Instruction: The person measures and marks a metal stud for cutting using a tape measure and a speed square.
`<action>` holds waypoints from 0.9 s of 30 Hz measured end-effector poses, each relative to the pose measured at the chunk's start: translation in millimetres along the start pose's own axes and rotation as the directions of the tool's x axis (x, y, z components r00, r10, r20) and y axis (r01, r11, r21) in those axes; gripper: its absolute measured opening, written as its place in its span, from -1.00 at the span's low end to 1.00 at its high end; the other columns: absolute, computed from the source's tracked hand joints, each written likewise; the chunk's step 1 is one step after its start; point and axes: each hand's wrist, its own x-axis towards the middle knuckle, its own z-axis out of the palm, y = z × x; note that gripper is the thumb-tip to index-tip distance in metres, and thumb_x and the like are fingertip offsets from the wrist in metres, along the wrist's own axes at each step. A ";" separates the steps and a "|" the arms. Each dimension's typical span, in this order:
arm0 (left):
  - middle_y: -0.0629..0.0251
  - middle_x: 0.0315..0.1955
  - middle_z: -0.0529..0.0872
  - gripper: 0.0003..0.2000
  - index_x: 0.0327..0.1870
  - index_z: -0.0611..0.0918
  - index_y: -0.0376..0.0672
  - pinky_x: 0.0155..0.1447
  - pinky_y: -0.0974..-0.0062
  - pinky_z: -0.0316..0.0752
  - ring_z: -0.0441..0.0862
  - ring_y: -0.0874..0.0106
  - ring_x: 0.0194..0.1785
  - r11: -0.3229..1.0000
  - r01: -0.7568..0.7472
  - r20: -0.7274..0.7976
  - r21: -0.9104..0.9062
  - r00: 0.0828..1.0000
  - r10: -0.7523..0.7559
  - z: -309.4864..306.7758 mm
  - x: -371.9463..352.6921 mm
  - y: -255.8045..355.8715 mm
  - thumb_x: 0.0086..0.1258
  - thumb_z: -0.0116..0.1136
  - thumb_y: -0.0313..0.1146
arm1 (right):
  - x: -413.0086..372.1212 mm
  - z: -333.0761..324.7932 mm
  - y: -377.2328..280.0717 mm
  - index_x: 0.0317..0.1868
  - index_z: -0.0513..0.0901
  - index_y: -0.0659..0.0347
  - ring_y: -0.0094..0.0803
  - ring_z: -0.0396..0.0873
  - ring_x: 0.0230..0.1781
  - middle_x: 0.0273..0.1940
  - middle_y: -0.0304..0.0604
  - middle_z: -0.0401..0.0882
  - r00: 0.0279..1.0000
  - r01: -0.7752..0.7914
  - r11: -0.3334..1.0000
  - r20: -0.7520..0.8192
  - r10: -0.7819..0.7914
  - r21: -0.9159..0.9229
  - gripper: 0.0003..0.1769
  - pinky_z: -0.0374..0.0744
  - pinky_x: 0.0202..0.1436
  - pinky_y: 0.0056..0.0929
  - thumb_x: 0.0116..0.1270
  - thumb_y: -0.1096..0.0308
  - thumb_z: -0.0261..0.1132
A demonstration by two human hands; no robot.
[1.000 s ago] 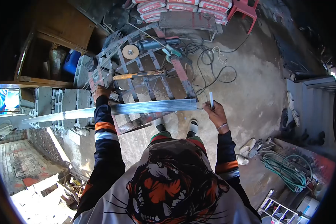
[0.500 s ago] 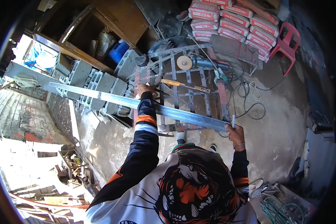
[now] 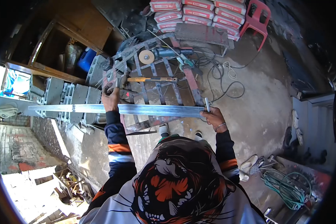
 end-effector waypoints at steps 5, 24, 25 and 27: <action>0.37 -0.27 0.64 -0.56 0.06 0.59 -0.24 -0.16 0.58 0.49 0.54 0.58 -0.28 0.981 -0.196 0.389 -0.009 0.903 0.184 31.0 -98.8 38.8 0.14 0.45 -0.46 | 4.7 1.6 16.0 -0.09 0.71 0.42 -0.64 0.55 -0.32 -0.32 -0.31 0.68 0.974 0.224 0.966 -0.011 -0.227 -0.133 -0.72 0.55 -0.20 -0.57 0.24 0.42 0.45; 0.18 0.02 0.50 -0.36 0.26 0.51 0.07 0.04 0.20 0.54 0.59 0.11 -0.05 0.482 -0.832 0.789 0.274 0.481 0.383 78.8 -141.6 43.7 0.05 0.39 -0.44 | 21.8 9.9 18.5 -0.12 0.70 0.28 -0.38 0.62 -0.29 -0.30 -0.11 0.67 0.761 0.545 0.745 -0.145 -0.632 -0.384 -0.71 0.54 -0.17 -0.39 0.24 0.28 0.46; 0.19 0.03 0.50 -0.35 0.26 0.50 0.07 0.03 0.21 0.54 0.59 0.12 -0.06 0.466 -0.845 0.791 0.263 0.465 0.397 79.6 -141.8 41.9 0.03 0.39 -0.43 | 23.6 8.5 21.8 -0.12 0.70 0.29 -0.34 0.61 -0.31 -0.31 -0.08 0.66 0.774 0.535 0.750 -0.130 -0.619 -0.389 -0.71 0.54 -0.16 -0.38 0.25 0.27 0.46; 0.21 0.04 0.50 -0.32 0.28 0.50 0.06 0.04 0.19 0.54 0.58 0.10 -0.04 0.429 -0.873 0.797 0.232 0.423 0.431 82.1 -138.3 35.9 0.01 0.40 -0.40 | 22.4 2.0 25.3 -0.13 0.69 0.30 -0.33 0.59 -0.31 -0.30 -0.06 0.66 0.741 0.580 0.723 -0.124 -0.660 -0.377 -0.71 0.53 -0.16 -0.37 0.25 0.27 0.46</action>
